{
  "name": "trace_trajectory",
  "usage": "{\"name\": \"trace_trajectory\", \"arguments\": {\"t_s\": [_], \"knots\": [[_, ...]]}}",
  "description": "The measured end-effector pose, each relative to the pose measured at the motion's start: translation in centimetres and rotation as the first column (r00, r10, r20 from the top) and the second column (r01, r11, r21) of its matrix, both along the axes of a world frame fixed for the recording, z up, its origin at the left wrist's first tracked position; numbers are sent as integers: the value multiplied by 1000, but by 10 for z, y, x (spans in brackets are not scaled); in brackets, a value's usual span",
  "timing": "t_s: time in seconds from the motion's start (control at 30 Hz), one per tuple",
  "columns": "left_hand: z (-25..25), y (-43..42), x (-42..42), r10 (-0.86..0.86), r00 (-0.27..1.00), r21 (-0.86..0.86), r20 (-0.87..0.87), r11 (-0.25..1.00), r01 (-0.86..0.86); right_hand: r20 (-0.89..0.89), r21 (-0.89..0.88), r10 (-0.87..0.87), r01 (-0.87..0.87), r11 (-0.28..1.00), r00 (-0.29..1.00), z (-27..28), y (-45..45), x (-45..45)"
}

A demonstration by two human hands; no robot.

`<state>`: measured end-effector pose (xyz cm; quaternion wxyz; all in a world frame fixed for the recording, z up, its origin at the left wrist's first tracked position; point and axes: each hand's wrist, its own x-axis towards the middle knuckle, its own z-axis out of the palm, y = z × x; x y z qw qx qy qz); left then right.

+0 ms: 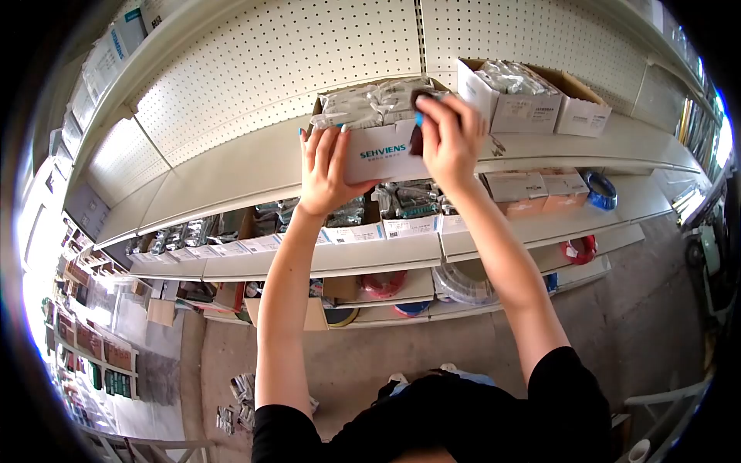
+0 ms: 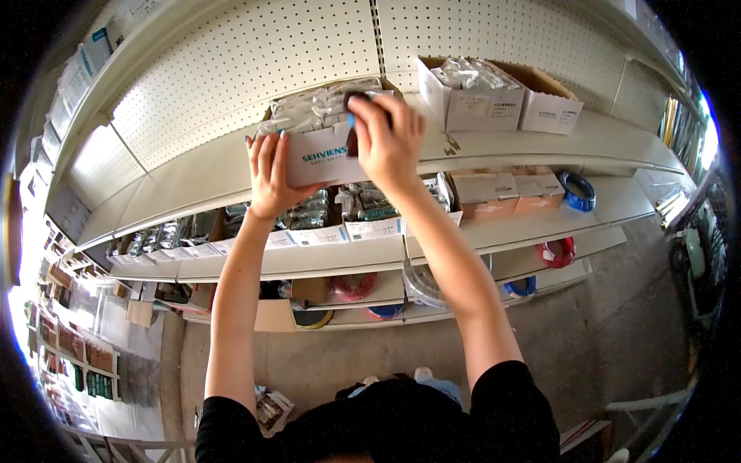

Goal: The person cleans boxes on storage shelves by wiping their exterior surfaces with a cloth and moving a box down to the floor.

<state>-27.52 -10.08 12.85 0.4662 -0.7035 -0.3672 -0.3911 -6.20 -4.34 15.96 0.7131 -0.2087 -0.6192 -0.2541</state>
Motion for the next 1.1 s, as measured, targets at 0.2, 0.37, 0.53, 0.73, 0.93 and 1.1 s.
{"name": "trace_trajectory", "arguments": {"t_s": [0.2,0.37,0.53,0.73,0.93,1.1], "knots": [[-1,2,0,-24,999,5,42,1000,24,12,-16,-56,56,998,998,-14,6,-2],[0,1,1,-30,999,-3,35,1000,30,146,-43,-60,67,997,987,-74,-13,0],[-1,1,2,-44,998,8,47,999,43,242,-50,-7,20,999,970,-83,-19,10],[0,1,2,-44,997,6,58,999,44,161,12,-62,61,998,985,-21,0,14],[-1,1,2,-36,998,5,58,999,36,67,-23,-96,98,995,993,-7,12,5],[1,-2,1,-4,1000,-20,17,1000,4,187,-64,-76,89,994,979,-60,-8,8]]}}
